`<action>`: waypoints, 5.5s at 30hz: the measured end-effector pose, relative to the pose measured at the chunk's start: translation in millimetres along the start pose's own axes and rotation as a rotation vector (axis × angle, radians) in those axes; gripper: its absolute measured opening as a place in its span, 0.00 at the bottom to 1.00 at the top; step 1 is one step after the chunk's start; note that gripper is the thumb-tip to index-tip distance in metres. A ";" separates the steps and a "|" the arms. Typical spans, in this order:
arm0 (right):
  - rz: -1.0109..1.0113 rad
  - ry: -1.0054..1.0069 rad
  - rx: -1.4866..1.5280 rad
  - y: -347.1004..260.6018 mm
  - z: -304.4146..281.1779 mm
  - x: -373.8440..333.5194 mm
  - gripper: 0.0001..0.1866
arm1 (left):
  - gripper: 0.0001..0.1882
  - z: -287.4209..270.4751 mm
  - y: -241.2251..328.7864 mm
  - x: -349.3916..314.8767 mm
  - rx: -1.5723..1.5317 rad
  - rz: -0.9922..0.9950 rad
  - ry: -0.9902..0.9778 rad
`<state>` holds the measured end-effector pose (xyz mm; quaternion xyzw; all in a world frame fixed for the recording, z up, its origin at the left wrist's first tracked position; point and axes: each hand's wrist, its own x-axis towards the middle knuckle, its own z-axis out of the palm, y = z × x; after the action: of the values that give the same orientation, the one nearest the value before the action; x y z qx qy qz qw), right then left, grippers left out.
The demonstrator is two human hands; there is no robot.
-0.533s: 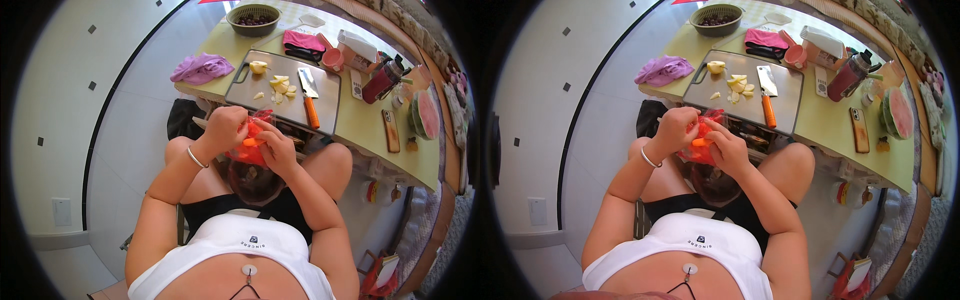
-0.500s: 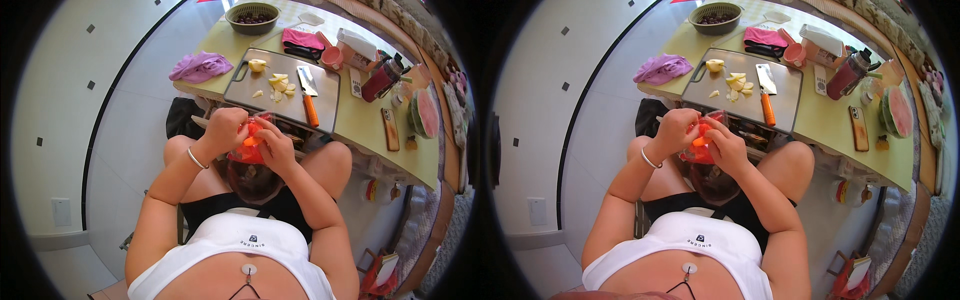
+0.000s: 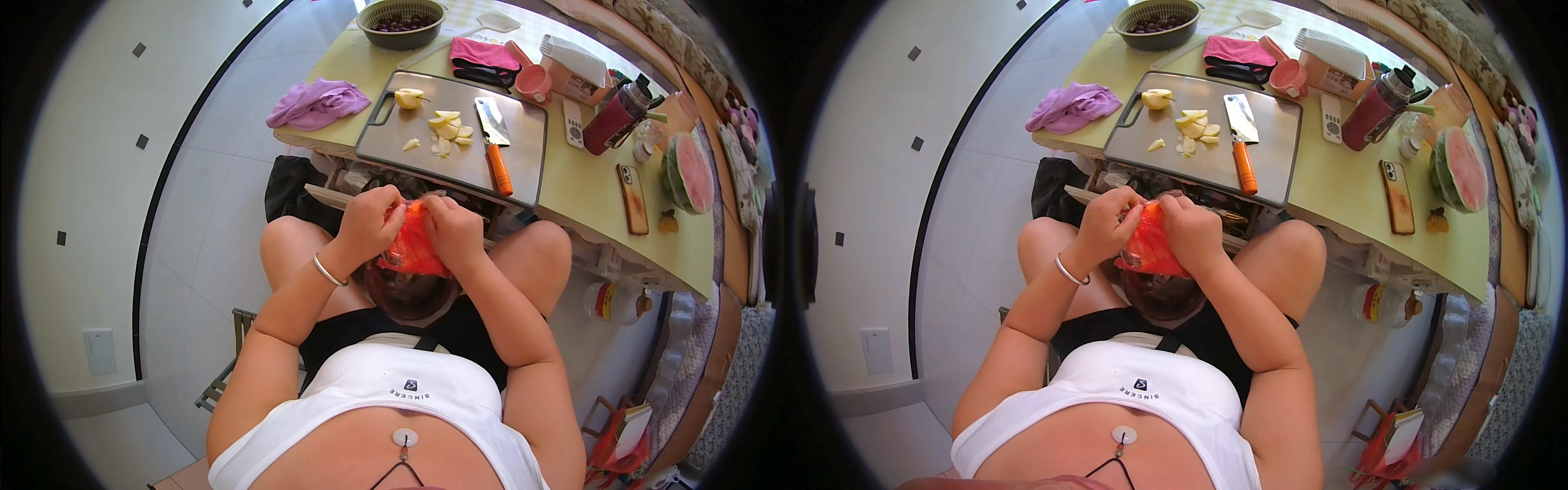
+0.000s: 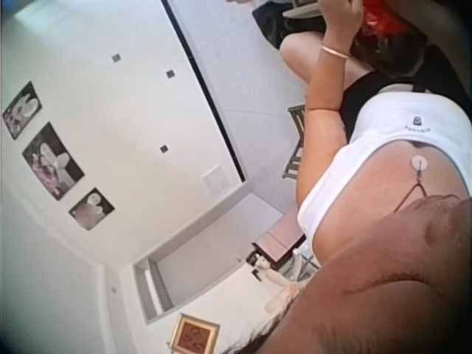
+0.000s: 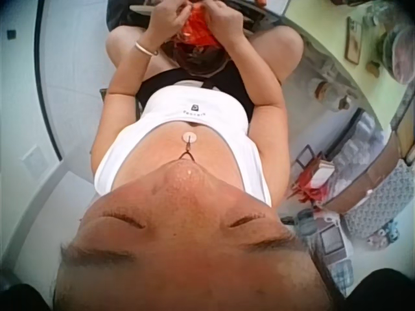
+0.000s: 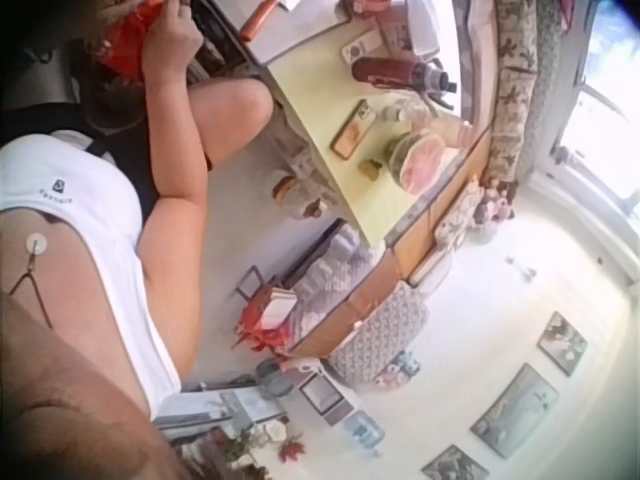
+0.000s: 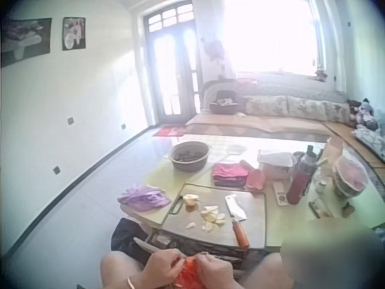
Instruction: The person opens a plastic bag containing red fruit pieces, removes a piece, and places it on a cutting board. They then use a knife to chop the fruit into smaller pieces on the board.
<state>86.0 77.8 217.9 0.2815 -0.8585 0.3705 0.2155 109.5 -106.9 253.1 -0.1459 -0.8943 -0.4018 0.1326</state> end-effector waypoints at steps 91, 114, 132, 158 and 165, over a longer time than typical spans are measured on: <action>-0.009 -0.380 -0.285 -2.1 13.2 -18.5 0.19 | 0.20 44.0 -68.9 -69.3 -1.533 -0.897 0.098; 0.190 -0.173 0.741 18.5 9.8 -6.8 0.12 | 0.28 14.3 -55.5 -65.8 -1.702 -0.764 -0.058; 0.878 -0.562 0.951 23.3 19.2 -8.0 0.09 | 0.10 33.3 -72.2 -65.7 -1.242 -0.709 0.053; 0.825 0.357 1.275 66.3 -25.8 13.1 0.09 | 0.12 78.0 -103.0 -30.4 0.214 -0.042 0.245; 0.782 0.436 1.326 71.8 -32.8 17.3 0.09 | 0.18 132.7 -117.7 9.5 0.168 0.183 0.173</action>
<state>32.2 137.8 211.7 -0.0490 -0.4344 0.8991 0.0208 41.6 -79.7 91.2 -0.1802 -0.8929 -0.3228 0.2569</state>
